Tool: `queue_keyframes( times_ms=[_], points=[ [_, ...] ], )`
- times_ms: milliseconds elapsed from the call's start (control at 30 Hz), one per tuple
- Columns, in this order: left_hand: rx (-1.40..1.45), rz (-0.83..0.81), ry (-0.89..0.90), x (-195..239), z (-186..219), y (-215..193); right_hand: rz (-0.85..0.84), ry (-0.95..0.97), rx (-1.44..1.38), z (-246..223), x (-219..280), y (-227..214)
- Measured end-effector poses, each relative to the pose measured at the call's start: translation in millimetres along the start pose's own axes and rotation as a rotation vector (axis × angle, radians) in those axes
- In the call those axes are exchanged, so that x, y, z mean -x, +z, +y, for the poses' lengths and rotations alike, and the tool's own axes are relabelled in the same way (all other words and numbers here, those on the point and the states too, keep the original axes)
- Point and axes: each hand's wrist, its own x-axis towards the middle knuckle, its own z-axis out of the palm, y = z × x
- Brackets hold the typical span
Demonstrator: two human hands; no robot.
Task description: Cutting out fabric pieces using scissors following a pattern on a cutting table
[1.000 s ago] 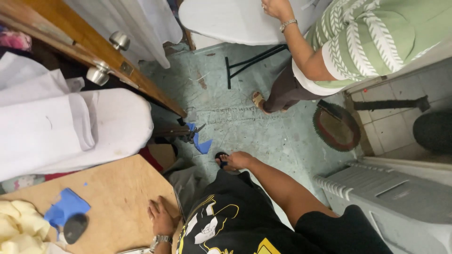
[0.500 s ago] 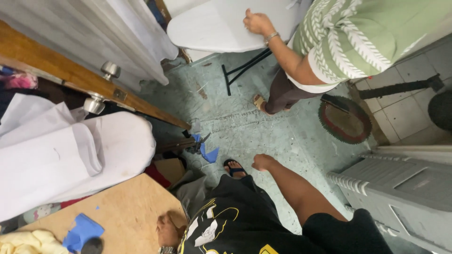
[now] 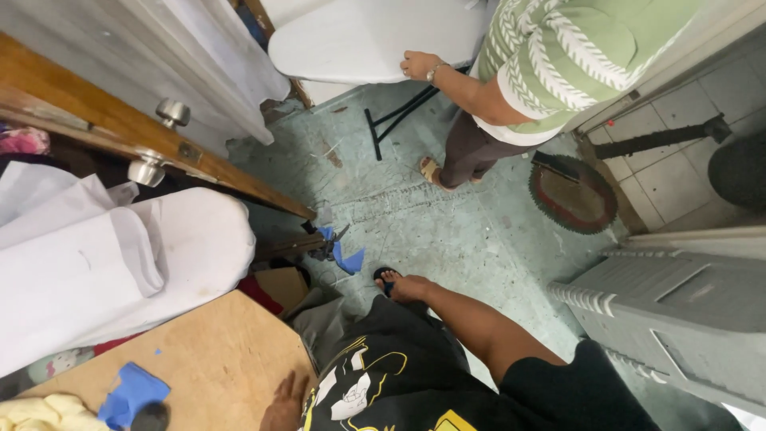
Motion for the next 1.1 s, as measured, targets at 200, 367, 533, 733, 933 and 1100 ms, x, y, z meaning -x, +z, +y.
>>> queue_keyframes(
  times_ms=[200,367,533,733,933,1100],
  points=[
    [0.380,0.070,-0.260,27,28,31,0.043,0.075,0.028,59,23,4],
    [0.065,0.245,-0.036,-34,-1,7,0.074,0.141,-0.111,62,90,-3],
    [0.303,0.295,-0.252,-52,-5,-53,0.020,0.127,0.011,73,63,12],
    [0.158,0.106,-0.382,-54,5,-44,0.123,0.061,0.050,63,-31,38],
    [0.299,0.178,-0.375,-50,5,-29,0.220,-0.159,0.161,58,-60,55],
    [0.427,0.139,-0.443,-39,5,-33,0.132,-0.022,0.011,78,-43,53]
  ],
)
